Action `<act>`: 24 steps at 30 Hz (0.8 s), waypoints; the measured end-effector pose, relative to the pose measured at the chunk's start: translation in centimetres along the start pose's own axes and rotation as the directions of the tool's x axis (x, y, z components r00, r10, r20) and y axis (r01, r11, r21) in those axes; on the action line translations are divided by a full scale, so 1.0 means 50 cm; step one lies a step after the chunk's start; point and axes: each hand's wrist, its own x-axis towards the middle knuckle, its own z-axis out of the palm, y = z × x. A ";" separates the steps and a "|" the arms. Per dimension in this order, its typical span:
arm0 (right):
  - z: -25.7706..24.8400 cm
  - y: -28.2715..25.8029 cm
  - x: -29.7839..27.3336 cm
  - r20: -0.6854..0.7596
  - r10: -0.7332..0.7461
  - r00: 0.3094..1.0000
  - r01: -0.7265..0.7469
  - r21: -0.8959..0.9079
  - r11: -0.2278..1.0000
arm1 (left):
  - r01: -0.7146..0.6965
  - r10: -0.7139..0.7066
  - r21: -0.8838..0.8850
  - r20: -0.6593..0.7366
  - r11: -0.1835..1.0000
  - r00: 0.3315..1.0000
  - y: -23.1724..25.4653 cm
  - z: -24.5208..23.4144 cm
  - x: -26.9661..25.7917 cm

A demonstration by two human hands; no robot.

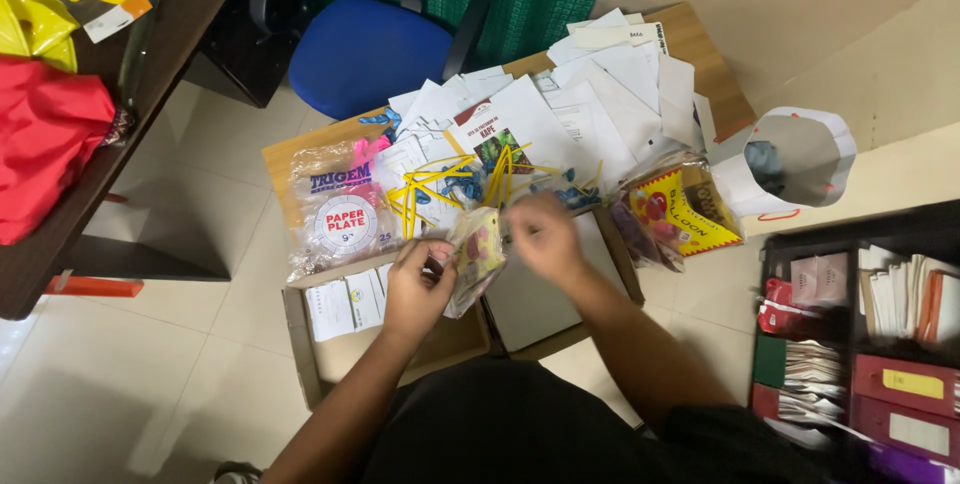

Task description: Organize various papers, envelopes, and small items on a desk into a box.

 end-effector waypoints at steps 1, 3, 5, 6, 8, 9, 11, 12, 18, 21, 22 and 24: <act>-0.009 0.061 -0.006 0.002 0.000 1.000 0.000 0.002 1.000 | 0.002 -0.002 0.001 -0.002 1.000 1.000 -0.002 0.001 -0.002; -0.025 0.184 -0.018 -0.200 0.183 0.963 -0.207 -0.106 0.973 | -0.005 0.005 -0.013 0.002 1.000 1.000 -0.005 0.002 -0.005; -0.060 0.261 -0.042 -0.207 0.303 0.930 -0.332 -0.128 0.934 | -0.007 0.007 -0.010 0.000 1.000 1.000 -0.007 0.006 -0.007; -0.077 0.300 -0.054 -0.219 0.416 0.883 -0.451 -0.150 0.880 | -0.011 0.011 -0.008 -0.001 1.000 1.000 -0.008 0.008 -0.009; -0.089 0.382 -0.091 -0.199 0.354 0.914 -0.399 -0.280 0.873 | 0.005 -0.005 -0.008 -0.003 1.000 1.000 -0.005 0.013 -0.009; -0.094 0.423 -0.109 -0.177 0.291 0.940 -0.339 -0.406 0.849 | 0.015 -0.015 -0.011 -0.001 1.000 1.000 -0.003 0.016 -0.008; -0.092 0.442 -0.108 -0.102 0.490 0.866 -0.457 -0.557 0.693 | 0.016 -0.016 -0.001 0.008 1.000 1.000 -0.003 0.023 -0.007; -0.091 0.452 -0.108 -0.070 0.669 0.740 -0.513 -0.702 0.495 | 0.014 -0.014 0.007 0.021 1.000 1.000 -0.003 0.027 -0.006; -0.050 0.460 -0.040 -0.041 0.907 0.420 -0.364 -0.923 0.127 | 0.009 -0.009 0.005 0.031 1.000 0.999 0.016 0.043 -0.005; -0.038 0.467 -0.029 -0.043 0.915 0.402 -0.292 -0.953 0.084 | 0.020 -0.020 -0.003 0.010 1.000 1.000 0.018 0.049 -0.006; -0.036 0.482 -0.032 -0.037 0.914 0.404 -0.288 -0.954 0.089 | 0.022 -0.022 -0.002 0.004 1.000 1.000 0.016 0.050 -0.005; -0.032 0.511 -0.047 -0.053 0.932 0.359 -0.309 -0.949 0.065 | 0.016 -0.016 0.006 0.004 1.000 1.000 0.014 0.051 -0.010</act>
